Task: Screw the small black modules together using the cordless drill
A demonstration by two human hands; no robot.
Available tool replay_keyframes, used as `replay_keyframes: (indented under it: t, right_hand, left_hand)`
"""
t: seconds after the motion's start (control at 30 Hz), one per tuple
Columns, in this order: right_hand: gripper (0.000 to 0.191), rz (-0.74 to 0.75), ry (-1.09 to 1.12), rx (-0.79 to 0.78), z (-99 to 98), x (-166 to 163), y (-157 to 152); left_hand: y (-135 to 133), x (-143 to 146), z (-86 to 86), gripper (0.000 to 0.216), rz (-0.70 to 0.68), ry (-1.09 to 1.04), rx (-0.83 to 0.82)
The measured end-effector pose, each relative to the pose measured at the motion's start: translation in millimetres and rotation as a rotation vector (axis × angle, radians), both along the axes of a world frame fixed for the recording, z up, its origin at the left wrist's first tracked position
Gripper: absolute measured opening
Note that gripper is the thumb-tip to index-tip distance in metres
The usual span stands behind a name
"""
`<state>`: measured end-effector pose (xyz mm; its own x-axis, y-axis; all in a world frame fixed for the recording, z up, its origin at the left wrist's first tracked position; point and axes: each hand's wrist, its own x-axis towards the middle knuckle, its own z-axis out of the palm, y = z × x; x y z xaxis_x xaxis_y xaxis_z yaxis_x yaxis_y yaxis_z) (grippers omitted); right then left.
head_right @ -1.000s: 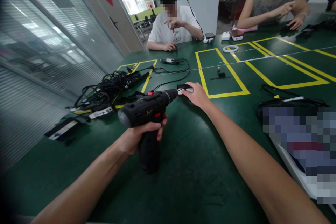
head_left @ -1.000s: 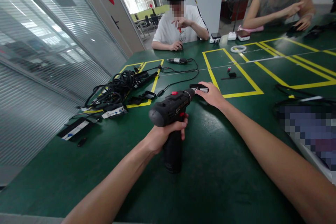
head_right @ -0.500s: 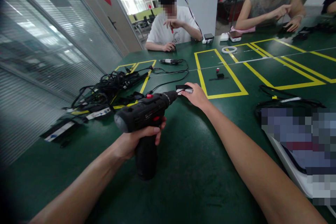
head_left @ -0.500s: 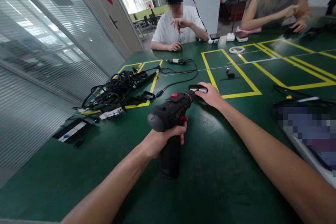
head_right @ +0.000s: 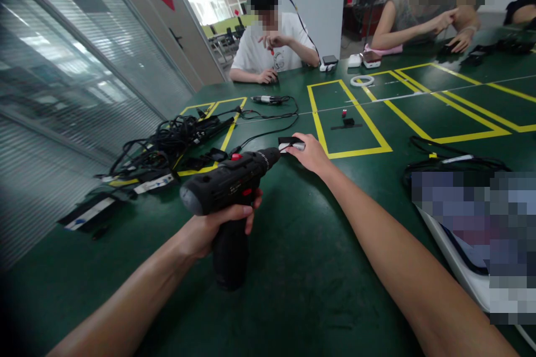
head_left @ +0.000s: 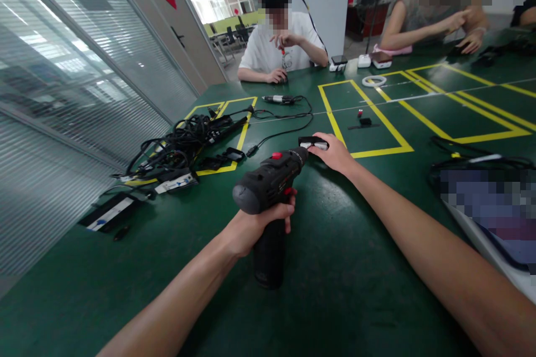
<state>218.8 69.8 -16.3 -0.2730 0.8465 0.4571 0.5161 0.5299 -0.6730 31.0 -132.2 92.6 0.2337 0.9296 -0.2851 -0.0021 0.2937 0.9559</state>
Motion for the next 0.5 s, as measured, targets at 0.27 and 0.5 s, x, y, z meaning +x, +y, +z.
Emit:
replay_keyframes:
  t: [0.27, 0.5]
  right_hand:
    - [0.065, 0.087, -0.051, -0.005, -2.9, 9.1, 3.2]
    - [0.059, 0.057, -0.061, 0.018, -7.4, 6.6, 5.3]
  left_hand:
    - [-0.7, 0.8, -3.2, 0.030, -0.029, 0.038, 0.038]
    - [-0.5, 2.2, -2.8, 0.029, -0.028, 0.036, 0.028]
